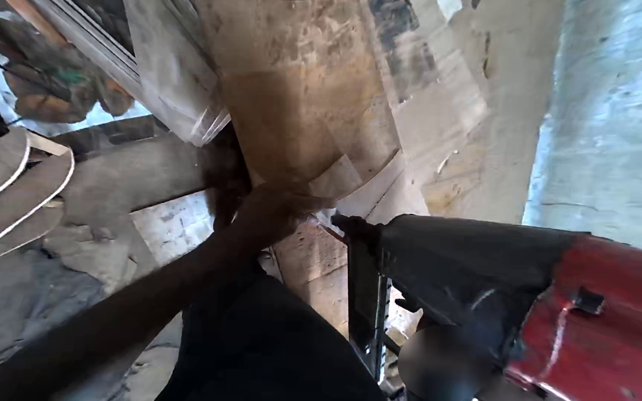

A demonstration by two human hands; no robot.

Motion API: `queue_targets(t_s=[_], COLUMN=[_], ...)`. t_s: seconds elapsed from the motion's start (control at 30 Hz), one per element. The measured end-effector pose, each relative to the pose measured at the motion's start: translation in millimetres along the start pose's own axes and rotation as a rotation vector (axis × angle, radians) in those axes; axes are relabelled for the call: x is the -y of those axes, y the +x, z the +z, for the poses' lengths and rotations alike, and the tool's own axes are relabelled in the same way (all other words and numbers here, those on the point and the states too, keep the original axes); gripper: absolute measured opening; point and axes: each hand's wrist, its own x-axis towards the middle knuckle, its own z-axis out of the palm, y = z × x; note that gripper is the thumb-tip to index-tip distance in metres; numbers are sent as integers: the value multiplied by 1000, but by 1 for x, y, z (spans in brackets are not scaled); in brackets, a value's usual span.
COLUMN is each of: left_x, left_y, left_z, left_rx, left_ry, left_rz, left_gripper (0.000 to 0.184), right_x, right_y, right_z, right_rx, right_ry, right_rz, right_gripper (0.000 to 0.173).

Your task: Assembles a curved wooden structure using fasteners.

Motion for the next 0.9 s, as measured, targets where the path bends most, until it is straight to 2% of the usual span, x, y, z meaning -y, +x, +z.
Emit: queue_targets(t_s=[0.07, 0.2, 0.27, 0.5, 0.63, 0.77, 0.83, 0.9], left_x=[2, 8, 9, 15, 50, 32, 49, 43], left_y=[3, 1, -1, -1, -13, -8, -12, -8], left_z=[-2, 6, 9, 7, 42, 16, 37, 29], left_rx=[19, 73, 55, 61, -40, 159, -10, 31], left_ry=[31, 67, 65, 38, 85, 86, 97, 138], left_rz=[18, -102, -124, -4, 136, 48, 163, 176], left_gripper=[35, 50, 51, 32, 33, 40, 34, 33], right_x=[11, 12, 10, 26, 13, 24, 25, 18], right_y=[1, -1, -3, 0, -2, -1, -1, -6], right_z=[5, 7, 7, 28, 23, 27, 27, 21], right_rx=[4, 19, 27, 14, -9, -6, -29, -66], right_ry=[-22, 10, 19, 33, 70, 88, 17, -66], right_rz=[32, 47, 49, 168, 145, 182, 174, 191], right_gripper=[7, 9, 10, 4, 5, 8, 6, 8])
